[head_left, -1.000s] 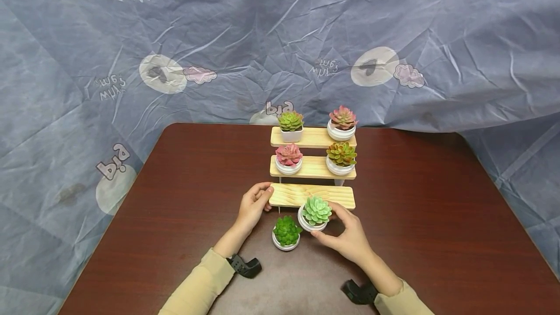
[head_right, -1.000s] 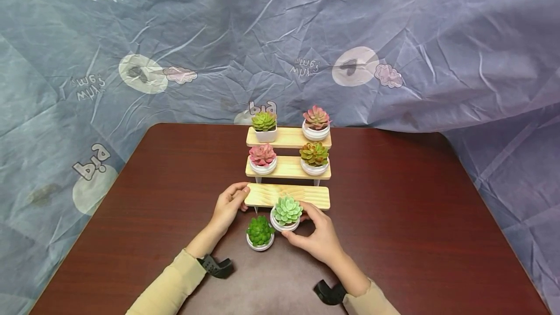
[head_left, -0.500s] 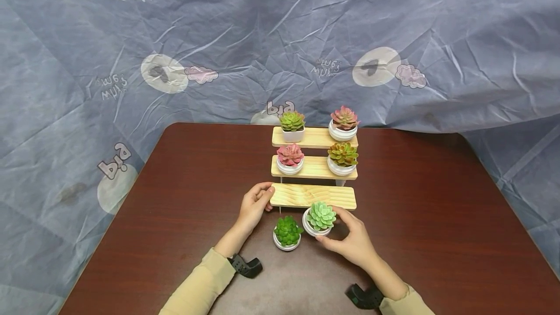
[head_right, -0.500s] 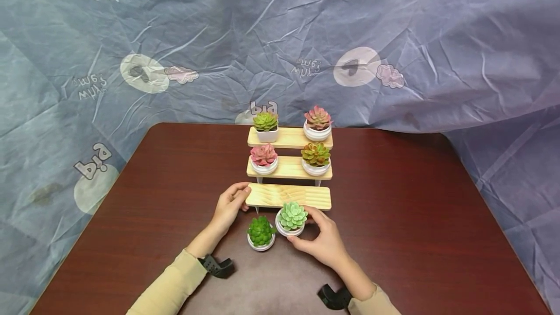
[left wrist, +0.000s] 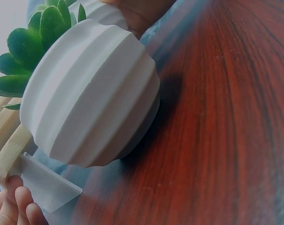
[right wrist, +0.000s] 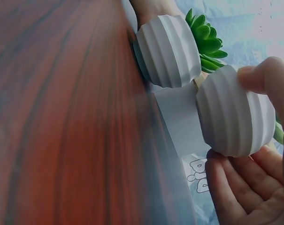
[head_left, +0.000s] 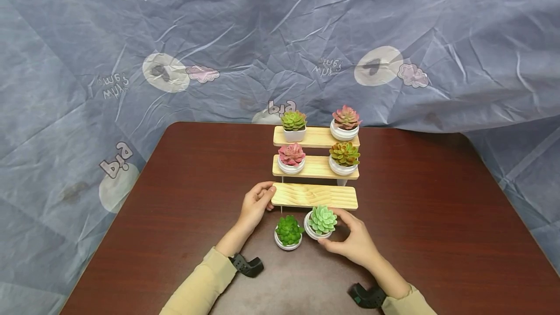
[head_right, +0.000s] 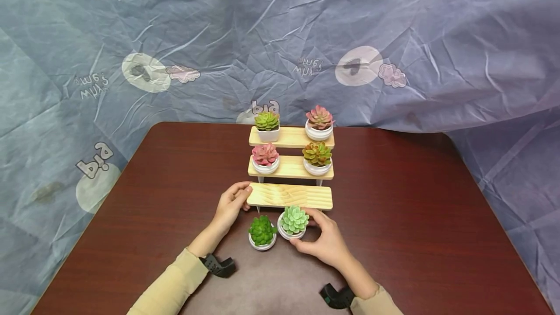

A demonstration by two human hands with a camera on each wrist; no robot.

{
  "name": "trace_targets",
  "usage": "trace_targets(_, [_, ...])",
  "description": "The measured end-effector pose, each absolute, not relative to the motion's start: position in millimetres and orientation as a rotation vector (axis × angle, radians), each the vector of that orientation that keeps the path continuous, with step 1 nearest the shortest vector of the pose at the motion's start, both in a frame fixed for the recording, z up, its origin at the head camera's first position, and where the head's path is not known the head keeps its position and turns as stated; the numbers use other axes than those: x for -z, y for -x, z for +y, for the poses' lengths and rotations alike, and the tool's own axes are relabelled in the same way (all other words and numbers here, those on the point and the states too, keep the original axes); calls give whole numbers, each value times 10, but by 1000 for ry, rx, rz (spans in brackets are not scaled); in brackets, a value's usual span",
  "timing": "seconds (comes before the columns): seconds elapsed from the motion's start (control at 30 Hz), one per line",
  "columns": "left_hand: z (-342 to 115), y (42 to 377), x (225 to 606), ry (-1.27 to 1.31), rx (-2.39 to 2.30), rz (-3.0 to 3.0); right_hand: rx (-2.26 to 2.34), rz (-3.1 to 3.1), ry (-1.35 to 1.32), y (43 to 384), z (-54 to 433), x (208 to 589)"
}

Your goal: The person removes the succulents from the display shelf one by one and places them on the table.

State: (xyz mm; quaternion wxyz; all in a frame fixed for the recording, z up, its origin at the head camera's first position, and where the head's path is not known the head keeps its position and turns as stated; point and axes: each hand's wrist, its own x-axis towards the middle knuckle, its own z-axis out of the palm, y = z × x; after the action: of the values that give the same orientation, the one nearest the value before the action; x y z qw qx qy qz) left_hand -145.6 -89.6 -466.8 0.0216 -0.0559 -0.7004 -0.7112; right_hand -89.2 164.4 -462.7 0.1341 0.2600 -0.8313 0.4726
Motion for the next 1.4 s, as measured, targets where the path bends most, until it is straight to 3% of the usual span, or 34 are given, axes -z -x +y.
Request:
trace_targets(0.33, [-893,1453,4666,168,2215,-2164,-1443,-2522,-755,956,1767,4861])
trace_targets(1.4, [-889,1454,4670,168,2209,-2178,-1419,-2719,-801,972,1805,4847])
